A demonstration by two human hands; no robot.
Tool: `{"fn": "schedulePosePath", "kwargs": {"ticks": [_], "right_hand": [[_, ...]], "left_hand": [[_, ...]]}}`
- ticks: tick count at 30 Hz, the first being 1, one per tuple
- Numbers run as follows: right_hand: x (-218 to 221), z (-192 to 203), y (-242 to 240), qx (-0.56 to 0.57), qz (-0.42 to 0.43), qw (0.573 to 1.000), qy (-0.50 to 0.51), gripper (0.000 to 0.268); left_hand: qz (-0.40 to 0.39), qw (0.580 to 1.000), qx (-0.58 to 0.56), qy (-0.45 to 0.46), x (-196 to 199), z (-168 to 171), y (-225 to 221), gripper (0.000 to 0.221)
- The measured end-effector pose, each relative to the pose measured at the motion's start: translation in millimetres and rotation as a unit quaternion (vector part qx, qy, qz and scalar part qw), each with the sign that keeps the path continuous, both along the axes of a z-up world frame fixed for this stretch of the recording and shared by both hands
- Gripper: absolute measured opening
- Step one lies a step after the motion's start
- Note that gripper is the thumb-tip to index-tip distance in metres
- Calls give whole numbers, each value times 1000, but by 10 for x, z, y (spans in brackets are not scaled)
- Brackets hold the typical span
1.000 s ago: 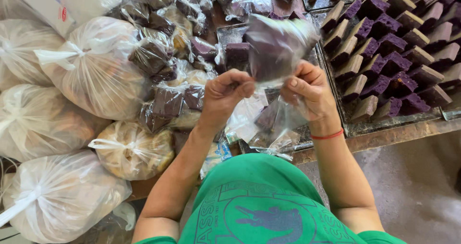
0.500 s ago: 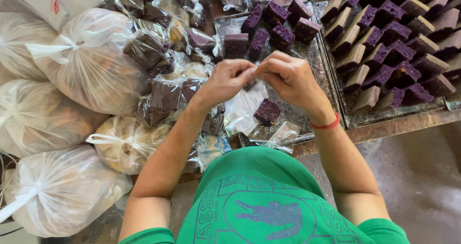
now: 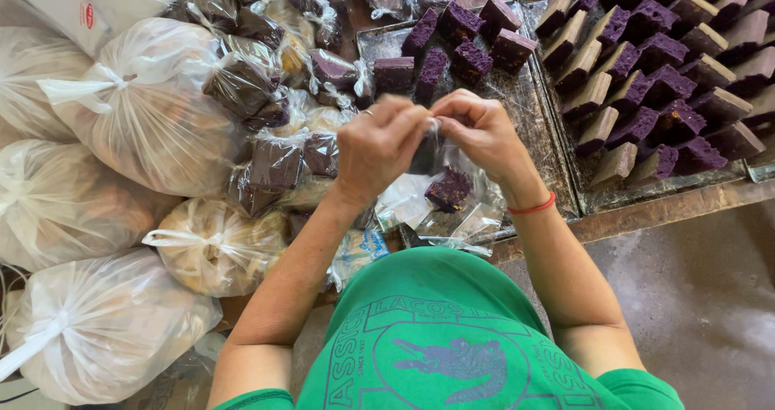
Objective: The person places rectangular purple pastries into individual clear plastic bags by hand and seals the bags.
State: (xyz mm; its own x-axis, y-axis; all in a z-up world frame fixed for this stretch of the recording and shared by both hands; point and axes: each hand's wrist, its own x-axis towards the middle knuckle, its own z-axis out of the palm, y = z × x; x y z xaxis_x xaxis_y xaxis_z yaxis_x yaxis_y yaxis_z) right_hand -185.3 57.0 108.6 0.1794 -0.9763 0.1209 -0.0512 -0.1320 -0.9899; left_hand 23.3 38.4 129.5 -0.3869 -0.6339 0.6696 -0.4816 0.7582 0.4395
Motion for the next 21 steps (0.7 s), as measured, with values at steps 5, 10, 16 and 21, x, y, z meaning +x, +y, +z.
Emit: {"fn": "schedulePosePath", "kwargs": {"ticks": [5,10,16,21], "right_hand": [[116,123,47,-161,19,978,128,17],[242,218,170,-258,-130,930,226,20],[227,126,293,-247,-155,922,253,5],[86,-55,207,-43,-68,990,111,6]], "left_hand": [[-84,948,265,156,6,-251,-175,13],[-89,859,421,277,-55,-285,-122,18],[-38,921,322,217,4,-266,-156,14],[50,940,304,144,158,-410,-151,13]]}}
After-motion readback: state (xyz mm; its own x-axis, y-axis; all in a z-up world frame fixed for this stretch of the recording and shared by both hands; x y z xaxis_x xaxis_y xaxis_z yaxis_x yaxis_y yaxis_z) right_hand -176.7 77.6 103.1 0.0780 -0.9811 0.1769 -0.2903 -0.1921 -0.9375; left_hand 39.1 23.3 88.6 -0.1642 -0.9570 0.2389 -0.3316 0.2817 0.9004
